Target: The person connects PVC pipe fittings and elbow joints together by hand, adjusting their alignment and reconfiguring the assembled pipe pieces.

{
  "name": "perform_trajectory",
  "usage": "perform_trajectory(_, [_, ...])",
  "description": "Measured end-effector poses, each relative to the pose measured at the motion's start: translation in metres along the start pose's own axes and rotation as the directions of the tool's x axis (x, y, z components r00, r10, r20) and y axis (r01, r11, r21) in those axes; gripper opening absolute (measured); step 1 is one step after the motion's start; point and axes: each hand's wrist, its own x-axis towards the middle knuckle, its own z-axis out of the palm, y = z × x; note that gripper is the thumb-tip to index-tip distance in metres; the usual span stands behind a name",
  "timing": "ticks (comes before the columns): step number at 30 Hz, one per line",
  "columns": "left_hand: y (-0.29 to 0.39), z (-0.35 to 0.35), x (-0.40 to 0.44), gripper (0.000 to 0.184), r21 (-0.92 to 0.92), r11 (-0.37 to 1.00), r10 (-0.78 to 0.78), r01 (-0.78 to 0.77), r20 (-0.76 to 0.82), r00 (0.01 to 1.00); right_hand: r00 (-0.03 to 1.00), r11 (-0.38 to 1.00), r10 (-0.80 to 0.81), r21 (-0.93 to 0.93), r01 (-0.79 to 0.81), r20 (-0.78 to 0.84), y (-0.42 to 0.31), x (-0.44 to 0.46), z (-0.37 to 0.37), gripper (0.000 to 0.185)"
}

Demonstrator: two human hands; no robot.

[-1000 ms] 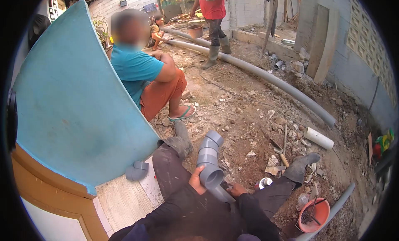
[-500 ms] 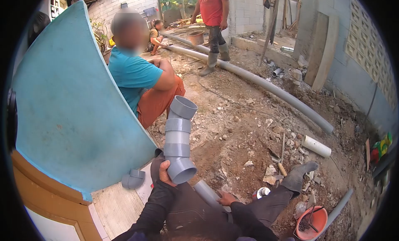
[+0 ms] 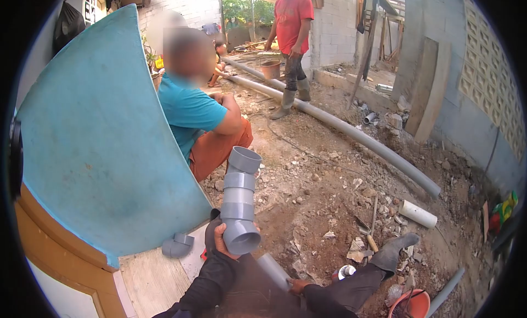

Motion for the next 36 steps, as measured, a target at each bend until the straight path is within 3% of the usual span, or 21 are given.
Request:
perform_trajectory(5, [0.006, 0.026, -0.004, 0.094, 0.003, 1.000, 0.005, -0.005, 0.067, 0.998, 0.999, 0.999, 0.035, 0.018, -0.035, 0.005, -0.021, -0.025, -0.015, 0.078])
perform_trajectory(11, [0.004, 0.024, -0.004, 0.095, -0.028, 0.999, -0.028, 0.028, 0.026, 0.999, 1.000, 0.996, 0.027, 0.089, -0.027, -0.002, -0.013, -0.018, -0.011, 0.079])
perform_trajectory(16, [0.006, 0.028, -0.004, 0.096, 0.012, 1.000, -0.016, 0.016, 0.025, 1.000, 0.996, 0.996, -0.069, 0.047, 0.071, -0.054, 0.003, 0.000, -0.001, 0.078])
perform_trajectory(18, [0.006, 0.034, -0.003, 0.097, 0.027, 1.000, 0.011, -0.012, 0.039, 0.999, 0.990, 0.984, -0.119, 0.126, 0.129, -0.081, 0.018, 0.015, 0.011, 0.078])
perform_trajectory(19, [0.006, 0.027, 0.000, 0.096, 0.007, 1.000, -0.020, 0.019, 0.080, 0.997, 0.998, 0.979, -0.029, 0.204, 0.017, 0.056, 0.007, 0.004, -0.003, 0.081])
perform_trajectory(22, [0.001, 0.020, 0.004, 0.097, -0.008, 1.000, -0.017, 0.018, 0.057, 0.998, 0.996, 0.966, -0.030, 0.258, 0.008, 0.082, 0.007, 0.006, -0.004, 0.082])
perform_trajectory(26, [-0.004, -0.001, 0.008, 0.096, -0.002, 1.000, 0.027, -0.027, 0.002, 1.000, 0.999, 0.984, 0.010, 0.177, -0.017, 0.043, -0.002, -0.003, -0.009, 0.079])
perform_trajectory(30, [0.001, 0.024, -0.002, 0.096, -0.022, 0.999, -0.033, 0.033, 0.023, 0.999, 0.996, 0.980, 0.064, 0.186, -0.074, 0.056, -0.019, -0.026, -0.017, 0.079])
perform_trajectory(34, [0.001, 0.031, -0.001, 0.095, -0.011, 1.000, -0.019, 0.020, 0.064, 0.998, 0.996, 0.977, 0.010, 0.212, -0.029, 0.087, -0.014, -0.020, -0.016, 0.079])
perform_trajectory(36, [0.000, 0.033, -0.001, 0.094, -0.004, 1.000, -0.007, 0.007, 0.072, 0.997, 0.999, 0.993, 0.003, 0.122, -0.009, 0.051, -0.012, -0.017, -0.016, 0.081])
